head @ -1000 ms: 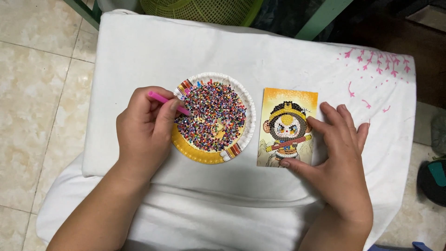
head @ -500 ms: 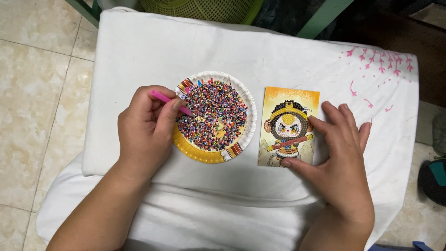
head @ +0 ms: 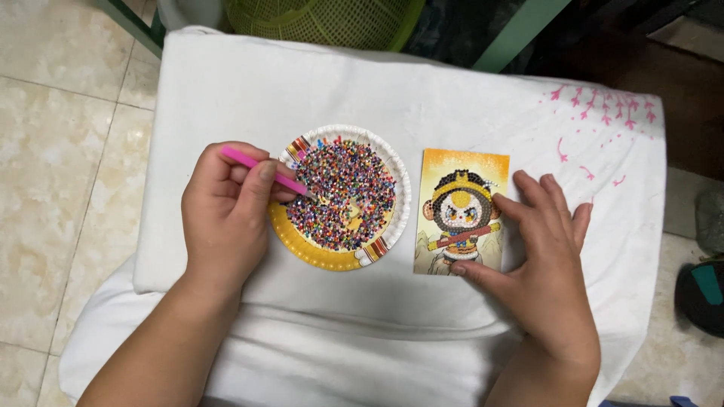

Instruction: A person performs diamond painting by using a pen tool to pick up small colored beads from a tray and place them onto a sticky canvas to complete a picture.

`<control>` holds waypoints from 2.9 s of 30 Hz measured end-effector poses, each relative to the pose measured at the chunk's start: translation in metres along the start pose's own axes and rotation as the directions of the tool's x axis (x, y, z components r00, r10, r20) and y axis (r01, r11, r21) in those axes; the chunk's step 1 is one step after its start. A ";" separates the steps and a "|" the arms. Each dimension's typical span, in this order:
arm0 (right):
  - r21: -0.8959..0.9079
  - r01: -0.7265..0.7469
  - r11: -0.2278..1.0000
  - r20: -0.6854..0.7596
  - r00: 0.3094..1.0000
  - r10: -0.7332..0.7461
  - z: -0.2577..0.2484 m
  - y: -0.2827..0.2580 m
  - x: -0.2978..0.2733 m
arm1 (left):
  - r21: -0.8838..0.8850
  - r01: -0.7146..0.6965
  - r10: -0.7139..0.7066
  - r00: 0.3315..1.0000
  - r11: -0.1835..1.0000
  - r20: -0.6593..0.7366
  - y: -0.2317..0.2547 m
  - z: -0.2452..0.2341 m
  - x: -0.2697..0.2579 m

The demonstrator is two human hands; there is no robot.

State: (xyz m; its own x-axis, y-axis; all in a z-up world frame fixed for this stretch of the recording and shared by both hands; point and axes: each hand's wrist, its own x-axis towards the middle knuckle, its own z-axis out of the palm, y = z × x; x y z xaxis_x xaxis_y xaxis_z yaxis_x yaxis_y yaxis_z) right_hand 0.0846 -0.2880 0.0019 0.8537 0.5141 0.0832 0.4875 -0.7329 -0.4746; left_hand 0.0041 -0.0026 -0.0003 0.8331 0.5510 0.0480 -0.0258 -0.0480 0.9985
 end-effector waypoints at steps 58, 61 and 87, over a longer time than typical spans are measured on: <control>0.054 0.015 0.998 -0.003 1.000 -0.015 -0.002 0.000 -0.002 | 0.231 -0.565 0.276 0.669 0.792 0.690 0.003 0.090 0.027; 0.062 0.001 0.998 0.009 1.000 -0.002 -0.002 0.000 -0.002 | 0.239 -0.570 0.274 0.668 0.786 0.692 0.003 0.090 0.027; 0.055 0.008 0.998 0.001 1.000 -0.008 -0.001 0.001 -0.002 | 0.259 -0.562 0.250 0.671 0.786 0.698 0.002 0.092 0.027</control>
State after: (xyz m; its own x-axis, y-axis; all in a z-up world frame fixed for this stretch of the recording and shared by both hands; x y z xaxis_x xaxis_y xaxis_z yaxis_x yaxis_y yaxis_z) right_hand 0.0835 -0.2907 0.0022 0.8495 0.5204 0.0866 0.4837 -0.7029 -0.5215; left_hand 0.0777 -0.0642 0.0007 0.9383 -0.2242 0.2634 -0.3453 -0.5632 0.7507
